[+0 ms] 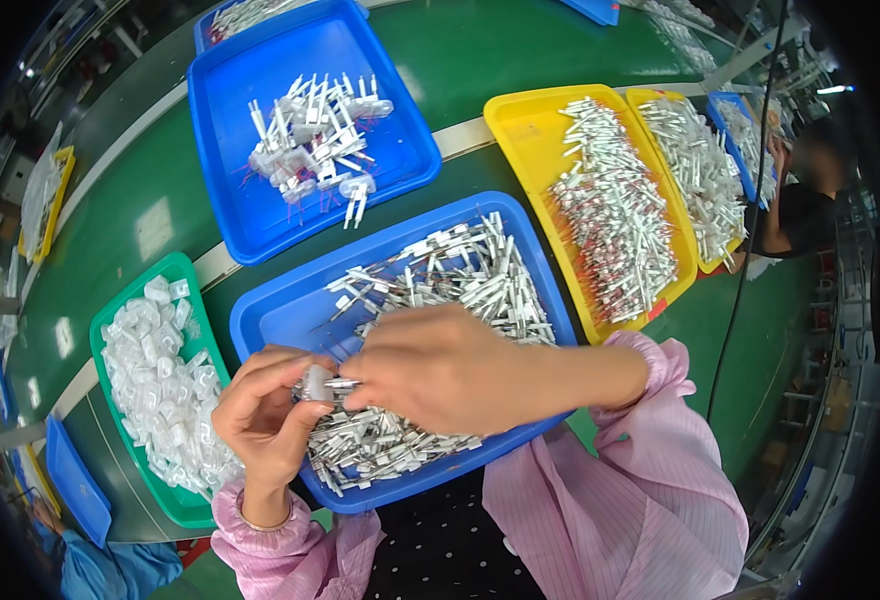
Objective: The person picks up a plastic base and two metal components, inserts both components into the base, and places the assembled unit into a blue tray, repeating the process.
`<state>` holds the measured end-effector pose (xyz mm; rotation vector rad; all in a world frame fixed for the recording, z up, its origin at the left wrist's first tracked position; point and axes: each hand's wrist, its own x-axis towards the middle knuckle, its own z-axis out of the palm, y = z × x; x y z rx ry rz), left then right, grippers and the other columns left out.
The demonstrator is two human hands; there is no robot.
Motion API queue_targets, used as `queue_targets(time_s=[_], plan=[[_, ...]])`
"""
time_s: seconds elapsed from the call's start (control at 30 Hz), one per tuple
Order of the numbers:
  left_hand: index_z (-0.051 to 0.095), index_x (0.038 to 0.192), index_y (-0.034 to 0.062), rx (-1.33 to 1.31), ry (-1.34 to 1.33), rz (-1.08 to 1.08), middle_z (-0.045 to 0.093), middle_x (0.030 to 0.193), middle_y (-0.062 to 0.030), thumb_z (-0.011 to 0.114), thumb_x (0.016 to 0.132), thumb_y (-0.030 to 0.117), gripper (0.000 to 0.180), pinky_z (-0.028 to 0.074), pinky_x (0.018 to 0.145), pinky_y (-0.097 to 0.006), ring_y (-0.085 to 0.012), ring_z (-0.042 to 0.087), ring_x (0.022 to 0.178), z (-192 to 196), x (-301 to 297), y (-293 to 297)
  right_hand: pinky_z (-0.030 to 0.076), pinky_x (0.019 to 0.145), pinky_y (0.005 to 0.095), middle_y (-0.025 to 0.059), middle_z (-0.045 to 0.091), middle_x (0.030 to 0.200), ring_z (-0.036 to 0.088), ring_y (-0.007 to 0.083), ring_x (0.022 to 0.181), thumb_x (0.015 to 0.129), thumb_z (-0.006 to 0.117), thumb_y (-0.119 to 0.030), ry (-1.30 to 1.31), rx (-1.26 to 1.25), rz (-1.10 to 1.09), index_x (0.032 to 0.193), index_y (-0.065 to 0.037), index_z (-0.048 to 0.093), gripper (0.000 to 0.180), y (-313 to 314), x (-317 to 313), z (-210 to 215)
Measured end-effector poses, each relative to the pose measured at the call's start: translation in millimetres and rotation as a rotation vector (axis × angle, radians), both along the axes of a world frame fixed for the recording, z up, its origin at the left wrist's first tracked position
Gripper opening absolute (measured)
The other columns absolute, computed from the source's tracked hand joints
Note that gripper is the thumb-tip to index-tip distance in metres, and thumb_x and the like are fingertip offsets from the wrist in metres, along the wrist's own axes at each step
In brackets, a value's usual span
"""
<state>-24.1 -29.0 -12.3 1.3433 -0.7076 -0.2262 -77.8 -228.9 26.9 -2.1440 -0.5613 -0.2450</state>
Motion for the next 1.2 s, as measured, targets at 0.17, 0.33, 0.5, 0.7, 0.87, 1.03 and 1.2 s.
queue_targets(time_s=[0.17,0.33,0.5,0.7,0.87,1.03,1.2], plan=[[0.056,0.104,-0.0059,0.054,0.124,0.235,0.058,0.095,-0.0128,0.066,0.074,-0.004,0.031,0.049,0.076,-0.029,-0.0216,0.059,0.089,-2,6,12,0.049,0.067,0.0390,0.0142,0.062,0.079,0.060,0.0312,0.075,0.071,0.057,0.000,0.074,-0.797,-0.665,0.077,-0.001,0.064,0.009,-141,40,-8],[0.055,0.105,-0.0070,0.026,0.246,0.197,0.057,0.097,-0.0117,0.064,0.076,-0.005,0.030,0.048,0.078,-0.028,-0.0194,0.058,0.091,0,9,2,0.049,0.069,0.0402,0.0150,0.059,0.076,0.060,0.0312,0.078,0.068,0.057,-0.001,0.040,-1.160,-0.684,0.071,-0.002,0.060,0.005,-251,27,-49],[0.054,0.105,-0.0068,0.070,0.237,0.129,0.057,0.098,-0.0127,0.063,0.076,-0.007,0.031,0.048,0.077,-0.027,-0.0189,0.058,0.090,-3,9,1,0.049,0.066,0.0390,0.0121,0.058,0.075,0.059,0.0290,0.078,0.067,0.059,-0.004,-0.005,-1.218,-0.502,0.072,-0.002,0.061,0.006,-257,35,-58],[0.050,0.112,-0.0042,-0.107,0.420,0.110,0.061,0.097,-0.0161,0.059,0.082,0.003,0.033,0.049,0.069,-0.027,-0.0214,0.061,0.084,1,6,0,0.048,0.066,0.0246,0.0069,0.062,0.080,0.061,0.0139,0.076,0.074,0.061,0.000,0.135,-0.134,-0.654,0.077,0.003,0.061,0.004,-172,33,-5],[0.047,0.118,-0.0047,-0.314,0.571,-0.002,0.058,0.104,-0.0168,0.059,0.083,0.005,0.038,0.050,0.069,-0.029,-0.0238,0.061,0.086,-2,8,-3,0.048,0.067,0.0244,0.0104,0.063,0.083,0.061,0.0150,0.077,0.070,0.065,0.008,0.216,0.608,-0.100,0.086,0.003,0.064,0.017,-58,8,16],[0.046,0.118,-0.0065,-0.458,0.684,-0.106,0.056,0.108,-0.0166,0.058,0.083,0.002,0.037,0.051,0.074,-0.031,-0.0242,0.059,0.090,-5,8,1,0.049,0.060,0.0240,0.0093,0.064,0.079,0.061,0.0131,0.072,0.072,0.063,0.010,0.143,0.487,0.003,0.086,0.002,0.066,0.016,-13,10,15],[0.047,0.116,-0.0066,-0.447,0.686,-0.114,0.058,0.103,-0.0165,0.057,0.084,0.004,0.035,0.051,0.071,-0.031,-0.0236,0.060,0.090,-1,7,4,0.051,0.057,0.0193,0.0078,0.064,0.078,0.060,0.0081,0.070,0.074,0.064,0.008,0.374,0.703,-0.099,0.086,0.003,0.065,0.013,0,13,10]])
